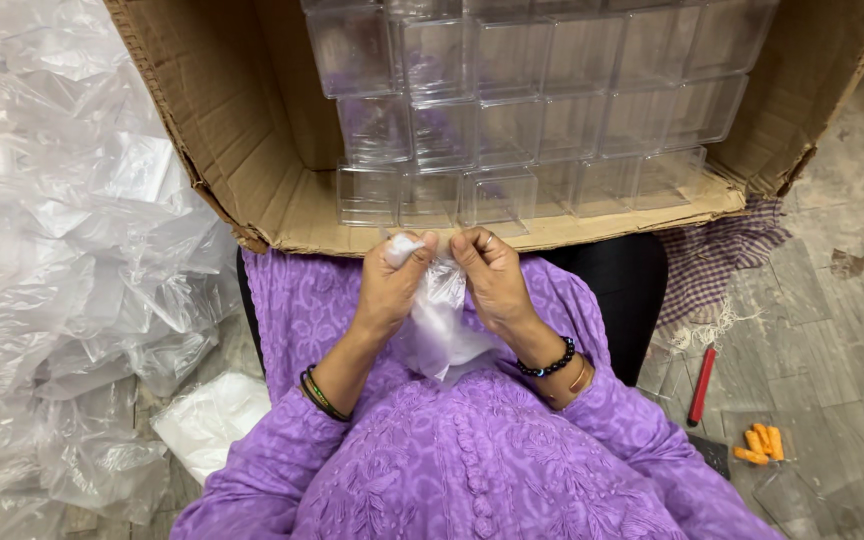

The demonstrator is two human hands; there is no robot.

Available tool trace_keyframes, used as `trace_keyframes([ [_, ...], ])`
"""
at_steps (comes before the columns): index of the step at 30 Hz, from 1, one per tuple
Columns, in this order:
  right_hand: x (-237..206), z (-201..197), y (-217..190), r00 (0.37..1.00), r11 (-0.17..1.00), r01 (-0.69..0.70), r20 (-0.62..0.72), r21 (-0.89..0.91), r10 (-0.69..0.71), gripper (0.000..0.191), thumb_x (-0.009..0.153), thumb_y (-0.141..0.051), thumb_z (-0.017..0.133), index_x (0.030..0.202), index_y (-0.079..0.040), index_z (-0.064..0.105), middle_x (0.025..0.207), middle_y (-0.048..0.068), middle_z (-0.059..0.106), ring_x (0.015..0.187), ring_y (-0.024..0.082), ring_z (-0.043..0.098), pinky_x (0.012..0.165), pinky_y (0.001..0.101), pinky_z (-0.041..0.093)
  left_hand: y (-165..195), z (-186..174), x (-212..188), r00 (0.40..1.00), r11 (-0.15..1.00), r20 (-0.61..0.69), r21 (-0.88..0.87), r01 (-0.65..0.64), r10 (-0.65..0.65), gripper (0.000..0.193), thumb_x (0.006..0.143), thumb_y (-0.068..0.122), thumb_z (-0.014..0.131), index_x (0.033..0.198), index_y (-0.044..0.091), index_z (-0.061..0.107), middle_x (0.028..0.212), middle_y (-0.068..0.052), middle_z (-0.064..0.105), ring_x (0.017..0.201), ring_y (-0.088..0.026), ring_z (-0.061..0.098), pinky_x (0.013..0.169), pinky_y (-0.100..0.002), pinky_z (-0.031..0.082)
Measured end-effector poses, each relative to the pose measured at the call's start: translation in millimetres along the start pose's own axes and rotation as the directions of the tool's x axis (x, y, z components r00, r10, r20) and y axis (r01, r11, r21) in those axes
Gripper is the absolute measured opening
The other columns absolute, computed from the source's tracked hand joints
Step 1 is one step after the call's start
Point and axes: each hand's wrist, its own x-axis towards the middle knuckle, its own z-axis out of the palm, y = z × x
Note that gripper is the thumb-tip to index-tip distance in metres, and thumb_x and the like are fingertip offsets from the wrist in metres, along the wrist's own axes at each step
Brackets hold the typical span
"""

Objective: The person sits on the floor in front of a cardboard box of clear plastic containers. They take plastic bags one at a time, open them, insert a plastic box into each bag, and place the bagged box aside, repeating this packing cycle throughout the episode.

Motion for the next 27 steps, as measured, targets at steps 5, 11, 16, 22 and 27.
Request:
trace_keyframes([
  [5, -0.7, -10.7, 4.2, 0.992, 1.0, 0.002, 0.129, 0.026, -0.005, 0.013, 0.107, -0.019, 0.061, 0.103, -0.007, 0.061, 0.092, 0.003, 0.069, 0.071, 0.005, 0.055, 0.067, 0.0187, 0.045, -6.6, 2.1, 4.5, 0.998, 0.966, 0.06, 0.258, -0.025, 0.009, 0.027, 0.108, 0.023, 0.065, 0.089, 0.005, 0.068, 0.08, 0.002, 0.067, 0.071, -0.003, 0.057, 0.061, -0.022, 0.047],
  [11, 8.5, -67.1, -32.0, 0.954, 0.949, -0.257, 0.206, 0.181, 0.219, 0.011, 0.11, -0.016, 0.064, 0.111, -0.006, 0.061, 0.072, -0.004, 0.061, 0.052, 0.001, 0.05, 0.044, 0.0144, 0.038, 29.4, -20.0, 4.0, 0.8, 0.835, 0.397, -0.13, 0.535, -0.451, 0.025, 0.102, 0.024, 0.061, 0.1, 0.002, 0.073, 0.087, -0.007, 0.073, 0.074, -0.012, 0.068, 0.067, -0.028, 0.058],
  [16, 2.9, -114.3, -72.2, 0.971, 0.875, -0.151, 0.095, -0.461, 0.217, 0.022, 0.099, -0.007, 0.068, 0.12, -0.003, 0.063, 0.084, -0.002, 0.066, 0.07, 0.004, 0.059, 0.063, 0.0207, 0.047, 12.7, -43.3, 42.7, 0.759, 0.809, 0.534, -0.214, 0.548, -0.373, 0.011, 0.098, 0.006, 0.067, 0.108, 0.003, 0.064, 0.1, -0.008, 0.069, 0.089, -0.017, 0.069, 0.076, -0.032, 0.058],
  [22, 75.3, -132.2, -43.7, 0.883, 0.372, 0.169, -0.027, -0.913, -0.469, 0.013, 0.101, -0.012, 0.062, 0.099, 0.001, 0.063, 0.076, 0.0, 0.062, 0.068, 0.008, 0.055, 0.059, 0.027, 0.044, -89.9, 22.4, 132.6, 0.996, 0.924, 0.002, 0.373, 0.083, -0.09, 0.014, 0.097, 0.014, 0.063, 0.108, 0.006, 0.066, 0.1, -0.006, 0.068, 0.089, -0.016, 0.067, 0.075, -0.034, 0.058],
  [27, 90.5, -147.1, -21.4, 0.896, 0.644, 0.088, -0.221, -0.76, -0.384, 0.036, 0.107, -0.016, 0.06, 0.075, 0.0, 0.059, 0.068, -0.005, 0.05, 0.062, 0.007, 0.042, 0.052, 0.0299, 0.033, -109.0, 36.4, 132.6, 0.931, 0.955, -0.214, -0.095, 0.282, -0.296, 0.02, 0.097, 0.026, 0.058, 0.105, 0.011, 0.068, 0.096, -0.004, 0.068, 0.082, -0.015, 0.065, 0.068, -0.033, 0.058],
])
